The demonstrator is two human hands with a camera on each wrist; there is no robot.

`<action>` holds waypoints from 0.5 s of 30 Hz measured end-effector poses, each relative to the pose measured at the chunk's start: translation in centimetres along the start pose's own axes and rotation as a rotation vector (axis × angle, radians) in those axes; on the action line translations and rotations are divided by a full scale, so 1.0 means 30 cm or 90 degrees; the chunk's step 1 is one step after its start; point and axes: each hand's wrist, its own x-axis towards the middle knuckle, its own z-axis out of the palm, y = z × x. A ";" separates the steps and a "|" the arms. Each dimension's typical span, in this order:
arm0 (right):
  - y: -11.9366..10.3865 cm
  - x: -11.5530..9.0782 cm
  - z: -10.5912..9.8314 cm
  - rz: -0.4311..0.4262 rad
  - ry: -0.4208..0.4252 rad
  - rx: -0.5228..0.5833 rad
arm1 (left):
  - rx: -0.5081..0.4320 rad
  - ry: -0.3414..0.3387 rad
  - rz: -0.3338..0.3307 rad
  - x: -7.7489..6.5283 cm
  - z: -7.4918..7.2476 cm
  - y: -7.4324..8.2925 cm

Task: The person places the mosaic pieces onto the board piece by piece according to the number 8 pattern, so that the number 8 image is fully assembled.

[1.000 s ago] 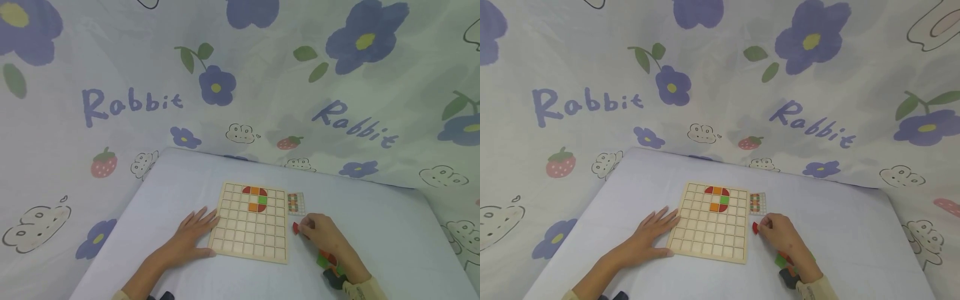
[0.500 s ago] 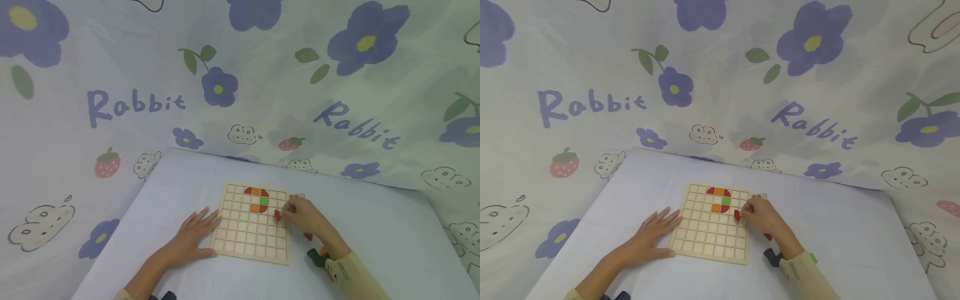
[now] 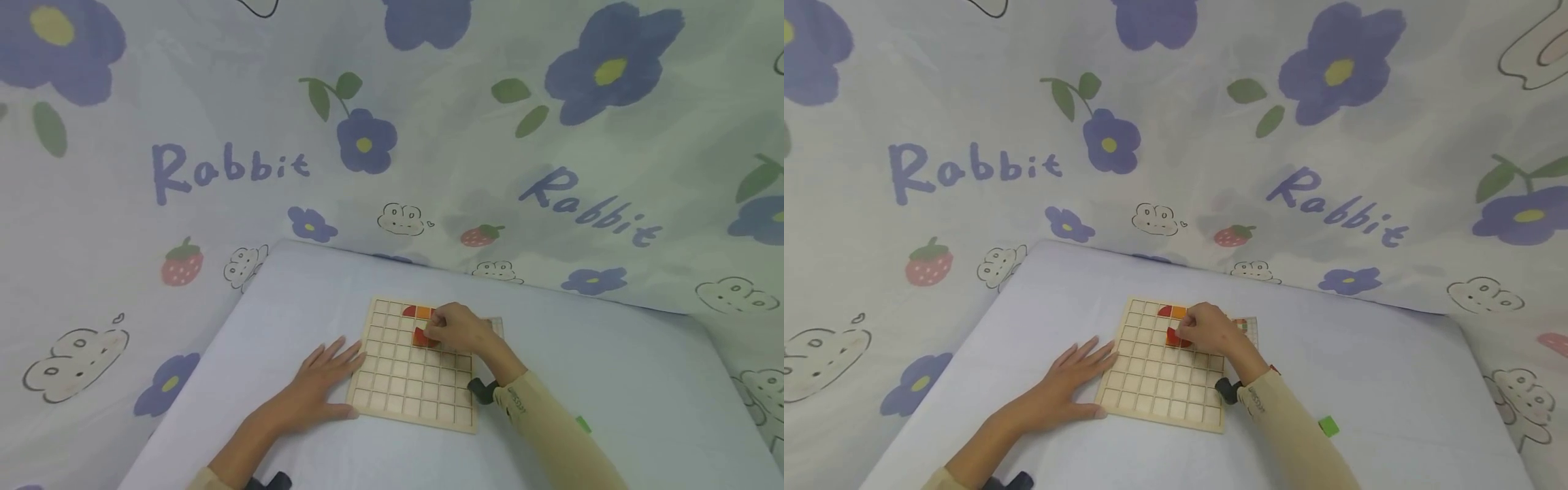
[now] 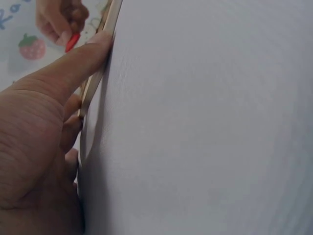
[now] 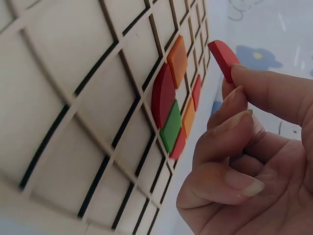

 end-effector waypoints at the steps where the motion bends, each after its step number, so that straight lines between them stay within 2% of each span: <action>1: -0.005 0.010 0.004 0.000 -0.006 0.001 | 0.000 -0.001 0.002 0.000 -0.002 0.001; 10: -0.043 0.081 0.034 -0.013 -0.055 -0.020 | -0.005 -0.002 -0.007 0.005 -0.004 0.003; 15: -0.052 0.101 0.045 -0.002 -0.066 -0.035 | 0.001 -0.002 -0.014 0.008 0.001 -0.001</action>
